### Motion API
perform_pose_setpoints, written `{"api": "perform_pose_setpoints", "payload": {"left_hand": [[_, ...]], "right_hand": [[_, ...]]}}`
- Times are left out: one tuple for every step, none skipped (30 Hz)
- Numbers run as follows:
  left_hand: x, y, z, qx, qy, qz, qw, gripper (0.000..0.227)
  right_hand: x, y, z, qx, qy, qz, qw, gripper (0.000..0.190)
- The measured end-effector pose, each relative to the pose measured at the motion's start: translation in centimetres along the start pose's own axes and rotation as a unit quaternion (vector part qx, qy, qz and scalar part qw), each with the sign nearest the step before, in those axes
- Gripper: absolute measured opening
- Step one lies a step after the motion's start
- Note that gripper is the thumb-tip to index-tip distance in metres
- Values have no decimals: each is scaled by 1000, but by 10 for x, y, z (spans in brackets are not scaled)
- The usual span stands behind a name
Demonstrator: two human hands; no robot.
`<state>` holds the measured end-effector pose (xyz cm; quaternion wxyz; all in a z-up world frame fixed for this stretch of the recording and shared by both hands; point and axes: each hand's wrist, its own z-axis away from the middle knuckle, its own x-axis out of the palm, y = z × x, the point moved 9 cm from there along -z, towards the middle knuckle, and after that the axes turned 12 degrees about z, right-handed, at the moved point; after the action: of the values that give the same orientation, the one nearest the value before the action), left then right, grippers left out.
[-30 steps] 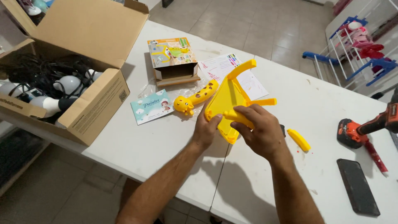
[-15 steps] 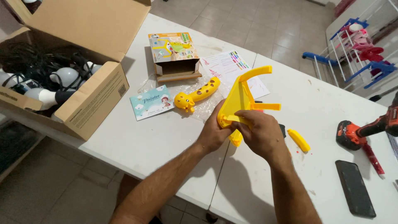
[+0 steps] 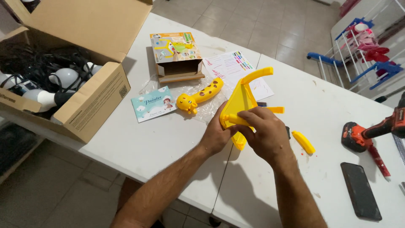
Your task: Assembling a yellow giraffe-themed plastic drawing board by fitting the board into the frame and attaching it to the base.
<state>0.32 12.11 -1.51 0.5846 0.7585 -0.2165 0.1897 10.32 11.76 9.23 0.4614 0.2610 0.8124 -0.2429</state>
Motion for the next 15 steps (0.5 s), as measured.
{"api": "perform_pose_setpoints", "payload": {"left_hand": [[4,6,2,0,1,0,1000,82],[7,10,4,-5,4,-27,1000,81],[9,15,6,-9,8,-53,998,80],[12,21,9,-9,9,-53,999,80],[16,26,11,-9,11,-89,996,78],[19,31,13,-10,12,-125,992,76],[21,33,15,-10,12,-124,992,76],[23,35,16,-7,6,-140,990,75],[27,37,17,-5,-1,-156,988,74],[28,37,17,-5,-3,-155,988,74],[29,37,17,3,-4,-171,985,74],[30,38,18,12,-5,-187,982,74],[29,36,18,12,-3,-186,982,74],[28,35,18,20,2,-182,983,74],[26,36,18,30,7,-179,983,74]], "right_hand": [[0,1,1,0,-1,0,1000,29],[0,-1,2,-14,-1,23,1000,28],[1,-3,2,-28,-2,46,999,27],[-3,-6,3,-28,-3,46,999,27],[-6,-9,3,-32,-13,60,998,26],[-8,-11,4,-36,-22,75,996,25],[-8,-11,5,-36,-22,75,996,25],[-8,-12,7,-44,-23,100,994,25],[-8,-12,9,-50,-23,126,991,25],[-5,-11,10,-49,-23,127,990,25],[-1,-11,11,-54,-30,134,989,25],[4,-11,12,-59,-36,141,988,25],[9,-7,12,-60,-37,140,988,25],[13,-5,13,-71,-37,131,988,25],[18,-2,13,-81,-36,123,988,26]]}}
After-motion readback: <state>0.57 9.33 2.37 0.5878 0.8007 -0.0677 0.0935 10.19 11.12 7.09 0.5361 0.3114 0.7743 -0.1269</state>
